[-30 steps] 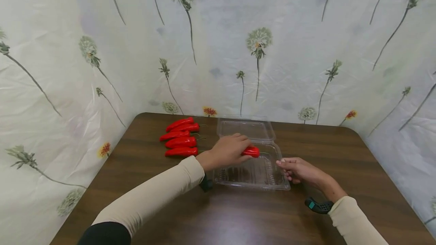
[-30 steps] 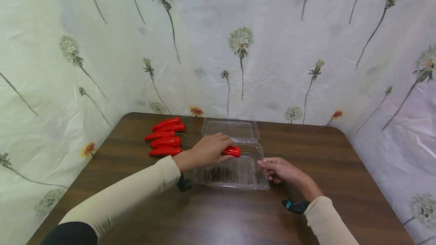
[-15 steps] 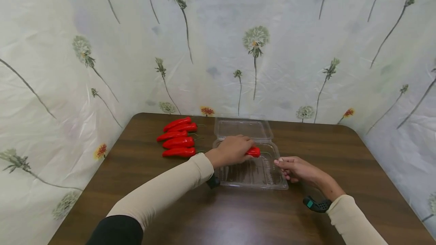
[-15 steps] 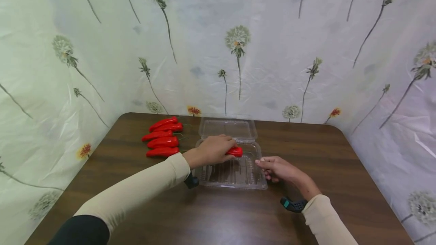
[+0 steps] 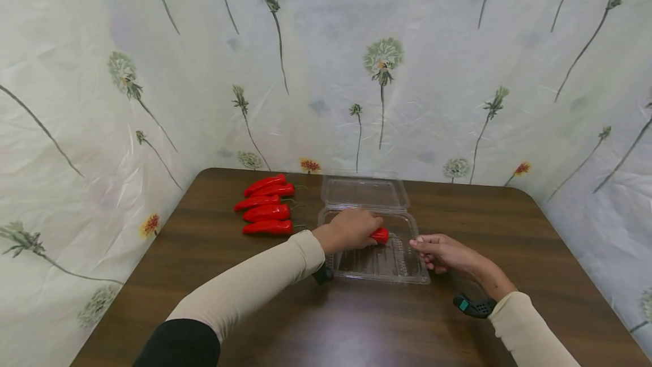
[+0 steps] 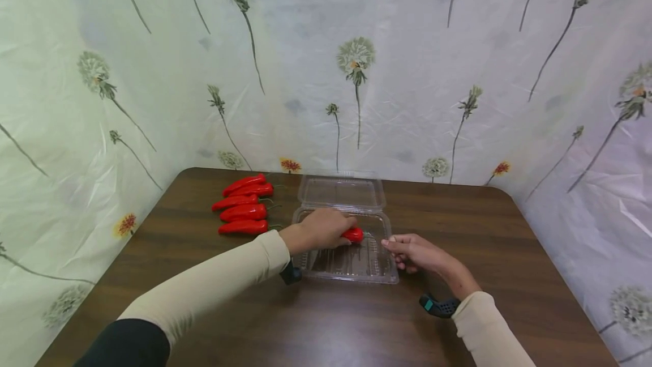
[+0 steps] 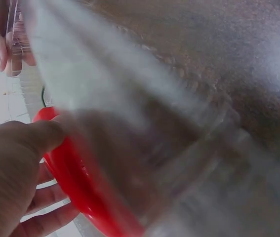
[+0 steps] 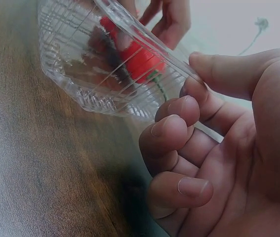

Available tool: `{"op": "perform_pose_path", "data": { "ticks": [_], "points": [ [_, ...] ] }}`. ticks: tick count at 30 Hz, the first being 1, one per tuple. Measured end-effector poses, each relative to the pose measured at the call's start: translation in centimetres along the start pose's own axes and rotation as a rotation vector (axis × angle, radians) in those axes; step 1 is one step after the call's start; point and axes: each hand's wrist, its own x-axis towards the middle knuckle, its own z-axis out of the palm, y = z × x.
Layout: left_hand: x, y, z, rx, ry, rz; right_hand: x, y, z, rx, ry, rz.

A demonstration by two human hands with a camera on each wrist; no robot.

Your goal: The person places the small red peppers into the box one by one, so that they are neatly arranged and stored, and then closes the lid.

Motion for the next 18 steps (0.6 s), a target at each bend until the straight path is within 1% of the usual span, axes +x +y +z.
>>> {"op": "perform_pose_path", "data": {
  "ticks": [8, 13, 18],
  "points": [
    [-0.4, -0.1, 0.0, -0.012, -0.003, -0.003, 0.0, 0.1, -0.1, -0.005, -0.010, -0.008],
    [-0.7, -0.6, -0.3, -0.034, 0.002, 0.011, -0.1, 0.0, -0.1, -0.007, -0.009, -0.010],
    [-1.4, -1.6, -0.5, -0.038, 0.045, 0.041, -0.1, 0.0, -0.2, -0.009, -0.012, -0.011]
  ]
}}
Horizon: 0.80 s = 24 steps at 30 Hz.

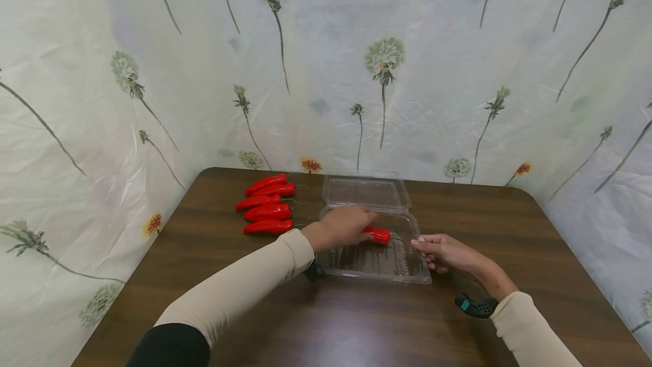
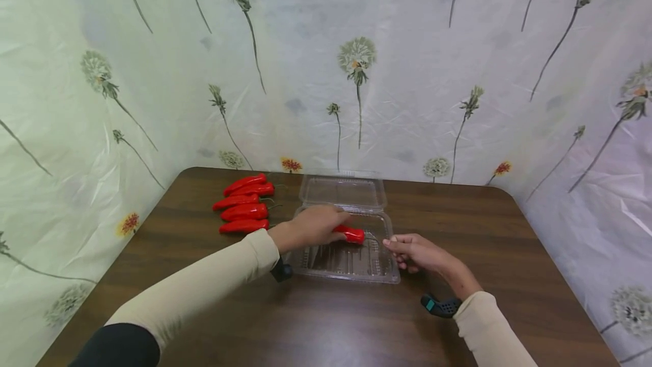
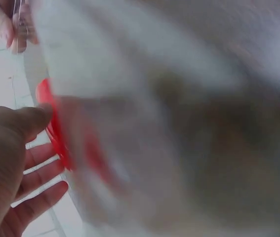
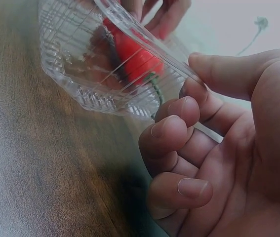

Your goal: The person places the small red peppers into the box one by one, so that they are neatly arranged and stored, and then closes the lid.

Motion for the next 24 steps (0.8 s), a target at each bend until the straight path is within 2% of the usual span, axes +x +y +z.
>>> {"op": "perform_pose_path", "data": {
  "ticks": [3, 8, 12, 15, 19, 24],
  "points": [
    [-0.6, -0.7, 0.0, -0.051, 0.046, 0.025, 0.0, -0.1, 0.0, -0.005, -0.002, 0.000],
    [-1.8, -1.8, -0.1, -0.185, 0.115, 0.074, 0.0, -0.1, -0.1, -0.012, -0.004, 0.003],
    [-2.8, -2.5, -0.3, -0.227, 0.149, 0.092, 0.0, -0.1, -0.1, -0.009, -0.007, 0.004],
    [-3.7, -2.9, -0.5, -0.258, 0.155, 0.075, 0.0, -0.1, -0.1, -0.009, -0.010, 0.006],
    [-5.0, -3.5, -0.8, -0.313, 0.163, 0.018, 0.1, -0.1, 0.0, -0.011, -0.011, 0.009],
    [-6.8, -4.4, -1.3, -0.357, 0.230, -0.030, 0.1, 0.0, 0.0, -0.014, -0.004, 0.015]
  ]
}}
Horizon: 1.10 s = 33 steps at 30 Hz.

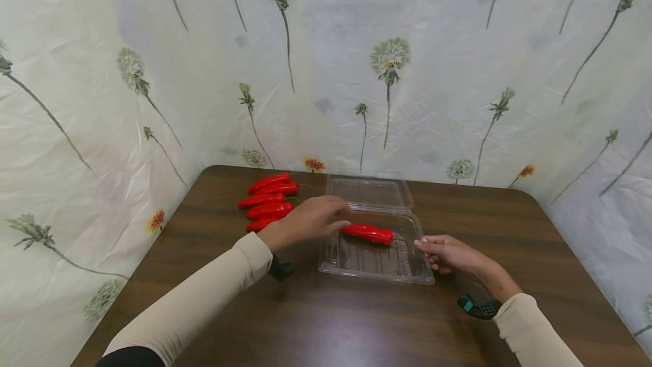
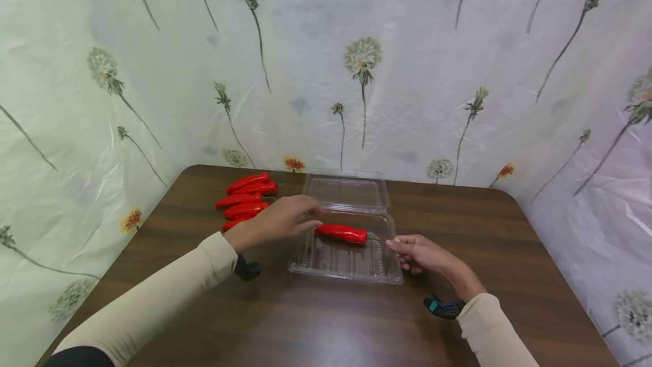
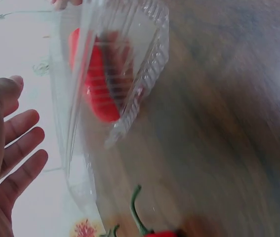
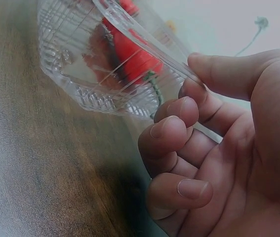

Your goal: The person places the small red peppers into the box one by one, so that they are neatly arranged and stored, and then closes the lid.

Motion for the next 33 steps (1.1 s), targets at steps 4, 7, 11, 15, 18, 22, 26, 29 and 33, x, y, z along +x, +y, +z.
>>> {"op": "perform_pose_path", "data": {
  "ticks": [4, 7, 11, 15, 18, 22, 26, 29, 33],
  "points": [
    [-1.5, -0.9, -0.8, -0.031, 0.048, -0.017, 0.0, 0.0, -0.1, 0.003, 0.002, 0.004],
    [-2.7, -1.8, -1.2, -0.055, 0.081, -0.037, 0.0, -0.1, -0.1, 0.004, 0.003, 0.005],
    [-4.2, -3.0, -1.6, -0.063, 0.102, -0.080, -0.1, -0.2, -0.3, 0.003, 0.001, 0.000],
    [-5.6, -3.9, -2.0, -0.061, 0.098, -0.121, -0.1, -0.3, -0.3, 0.004, -0.003, 0.007],
    [-6.6, -4.5, -2.2, -0.078, 0.107, -0.143, -0.1, -0.3, -0.3, 0.002, -0.005, 0.012],
    [-7.7, -5.3, -2.2, -0.086, 0.108, -0.185, 0.0, -0.3, -0.3, 0.000, -0.006, 0.012],
    [-8.7, -6.2, -2.0, -0.071, 0.098, -0.214, -0.1, -0.4, -0.2, 0.002, -0.004, 0.014],
    [-9.5, -6.9, -1.9, -0.056, 0.096, -0.222, -0.2, -0.5, -0.2, 0.003, -0.005, 0.013],
    [-10.3, -7.6, -1.6, -0.013, 0.084, -0.232, -0.2, -0.6, -0.1, 0.004, -0.006, 0.016]
  ]
}}
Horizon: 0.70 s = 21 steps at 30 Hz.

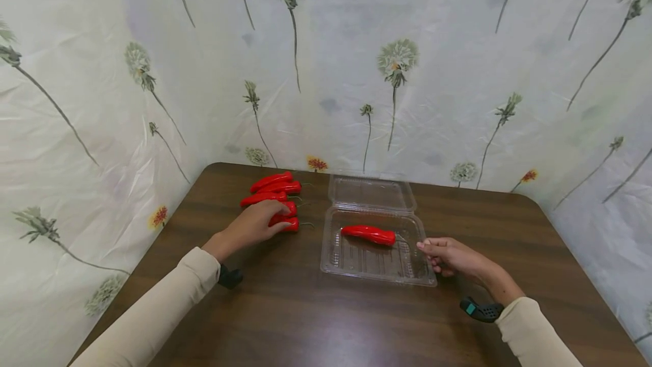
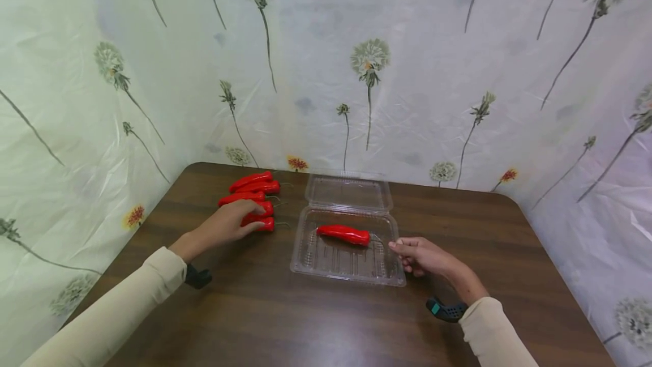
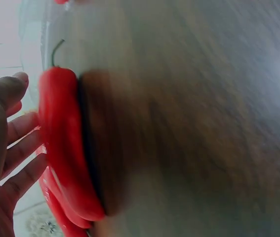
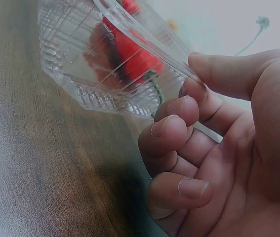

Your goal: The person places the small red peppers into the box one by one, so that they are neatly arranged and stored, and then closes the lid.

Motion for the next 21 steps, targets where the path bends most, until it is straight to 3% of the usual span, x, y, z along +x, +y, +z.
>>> {"op": "perform_pose_path", "data": {
  "ticks": [8, 21],
  "points": [
    [-0.6, -1.0, 0.6, 0.028, -0.031, -0.023, 0.1, 0.1, -0.2, 0.004, 0.005, 0.003],
    [-0.8, -1.6, 2.0, 0.008, -0.007, -0.012, 0.0, 0.2, -0.2, 0.007, -0.019, -0.009]
  ]
}}
